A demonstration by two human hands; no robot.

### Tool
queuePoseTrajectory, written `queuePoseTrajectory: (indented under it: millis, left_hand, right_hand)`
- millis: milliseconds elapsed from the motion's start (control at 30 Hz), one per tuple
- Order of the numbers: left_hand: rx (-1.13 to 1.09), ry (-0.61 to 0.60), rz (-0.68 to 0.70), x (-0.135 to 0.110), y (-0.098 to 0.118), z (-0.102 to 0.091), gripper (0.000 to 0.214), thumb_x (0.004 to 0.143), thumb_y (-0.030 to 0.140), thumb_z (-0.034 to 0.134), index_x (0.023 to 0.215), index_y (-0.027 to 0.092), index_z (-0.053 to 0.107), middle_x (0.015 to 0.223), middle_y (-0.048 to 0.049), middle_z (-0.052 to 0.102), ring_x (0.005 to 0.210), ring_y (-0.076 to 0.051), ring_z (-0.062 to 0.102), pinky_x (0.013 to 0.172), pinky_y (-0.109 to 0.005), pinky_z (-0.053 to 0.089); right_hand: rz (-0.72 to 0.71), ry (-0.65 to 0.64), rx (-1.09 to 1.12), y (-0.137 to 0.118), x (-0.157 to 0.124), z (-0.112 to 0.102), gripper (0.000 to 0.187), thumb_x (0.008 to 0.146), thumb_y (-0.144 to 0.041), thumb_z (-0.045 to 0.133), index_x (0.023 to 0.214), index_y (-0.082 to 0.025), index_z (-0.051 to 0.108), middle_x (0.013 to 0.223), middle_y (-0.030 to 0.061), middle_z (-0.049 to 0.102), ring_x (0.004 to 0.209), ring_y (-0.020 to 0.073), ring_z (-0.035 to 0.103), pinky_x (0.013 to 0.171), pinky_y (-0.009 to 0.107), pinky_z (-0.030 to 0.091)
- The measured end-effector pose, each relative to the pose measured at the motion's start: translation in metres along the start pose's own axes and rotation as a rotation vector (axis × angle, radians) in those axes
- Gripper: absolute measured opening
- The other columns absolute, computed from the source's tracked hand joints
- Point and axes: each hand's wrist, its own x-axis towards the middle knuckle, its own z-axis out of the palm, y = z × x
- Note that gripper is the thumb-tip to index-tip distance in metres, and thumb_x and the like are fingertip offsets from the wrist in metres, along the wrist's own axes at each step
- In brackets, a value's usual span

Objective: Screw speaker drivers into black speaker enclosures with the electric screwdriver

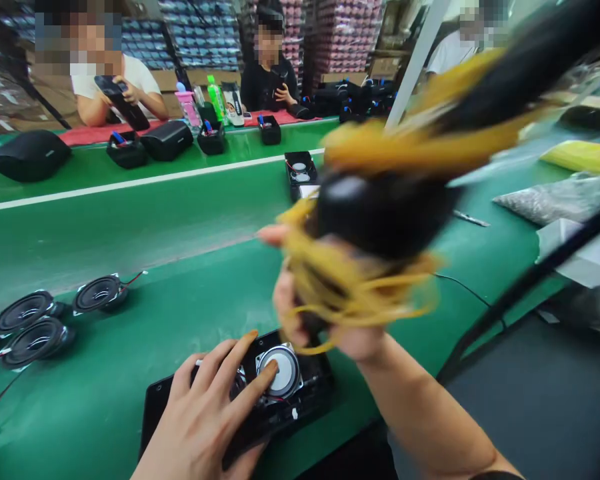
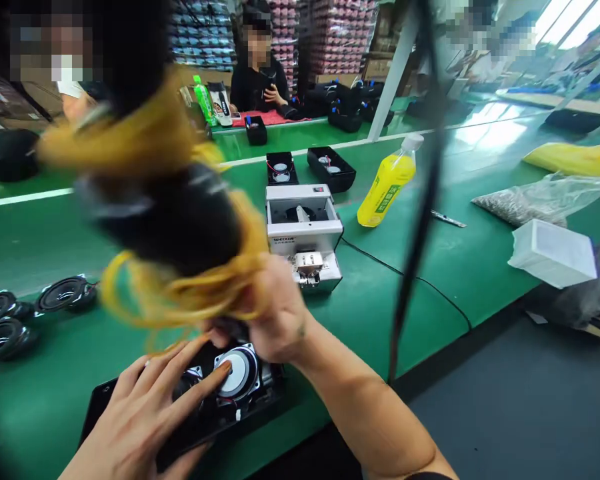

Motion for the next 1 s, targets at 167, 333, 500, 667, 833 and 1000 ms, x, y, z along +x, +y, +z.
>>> queuePoseTrajectory:
  millis: [167, 333, 500, 667, 833, 1000]
  left_hand:
    - [0.016, 0.031, 0.067, 0.001, -0.003, 0.007, 0.070, 0.083, 0.023, 0.070, 0.152, 0.033, 0.058, 0.169, -0.0174, 0.044, 0.138, -0.043, 0.057, 0.102, -0.059, 0.049]
    - [-0.052, 0.023, 0.009, 0.012, 0.004, 0.009, 0.060, 0.091, 0.033, 0.072, 0.150, 0.038, 0.059, 0.171, -0.0128, 0.044, 0.142, -0.039, 0.056, 0.105, -0.059, 0.050]
    - [-0.048, 0.009, 0.013, 0.015, 0.005, 0.008, 0.063, 0.092, 0.043, 0.075, 0.152, 0.040, 0.057, 0.173, -0.0113, 0.041, 0.148, -0.039, 0.051, 0.109, -0.059, 0.048]
    - [0.028, 0.021, 0.070, 0.004, -0.003, 0.007, 0.075, 0.085, 0.038, 0.076, 0.156, 0.040, 0.053, 0.176, -0.0139, 0.033, 0.150, -0.041, 0.046, 0.111, -0.063, 0.045]
    - [0.012, -0.011, 0.042, -0.004, -0.003, 0.004, 0.084, 0.081, 0.025, 0.075, 0.159, 0.041, 0.049, 0.178, -0.0143, 0.026, 0.156, -0.042, 0.037, 0.112, -0.063, 0.047]
    - [-0.027, -0.034, 0.001, -0.003, -0.001, 0.004, 0.083, 0.082, 0.021, 0.074, 0.158, 0.043, 0.050, 0.180, -0.0112, 0.022, 0.155, -0.040, 0.038, 0.112, -0.061, 0.049]
  right_hand:
    - [-0.420, 0.438, -0.163, -0.060, -0.001, -0.039, 0.047, 0.088, -0.071, 0.080, 0.109, -0.028, 0.079, 0.059, -0.0043, 0.053, 0.038, 0.0143, 0.043, 0.032, 0.027, 0.036]
    - [-0.557, 0.573, -0.336, -0.055, 0.009, -0.066, 0.059, 0.086, -0.080, 0.073, 0.108, -0.026, 0.075, 0.060, -0.0047, 0.052, 0.039, 0.0162, 0.048, 0.032, 0.028, 0.039]
    - [-0.532, 0.536, -0.317, -0.032, 0.017, -0.067, 0.073, 0.089, -0.094, 0.053, 0.096, -0.023, 0.071, 0.051, -0.0048, 0.050, 0.030, 0.0134, 0.036, 0.025, 0.026, 0.026]
    - [-0.557, 0.419, -0.291, -0.034, 0.013, -0.072, 0.064, 0.096, -0.084, 0.054, 0.111, -0.026, 0.075, 0.058, -0.0035, 0.056, 0.034, 0.0138, 0.044, 0.027, 0.024, 0.033]
    - [-0.518, 0.500, -0.299, -0.033, 0.017, -0.077, 0.077, 0.087, -0.095, 0.053, 0.097, -0.022, 0.073, 0.050, -0.0046, 0.049, 0.029, 0.0143, 0.038, 0.022, 0.025, 0.030]
    - [-0.532, 0.461, -0.332, -0.030, 0.016, -0.080, 0.069, 0.090, -0.088, 0.055, 0.108, -0.023, 0.074, 0.055, -0.0037, 0.053, 0.030, 0.0138, 0.043, 0.026, 0.023, 0.035]
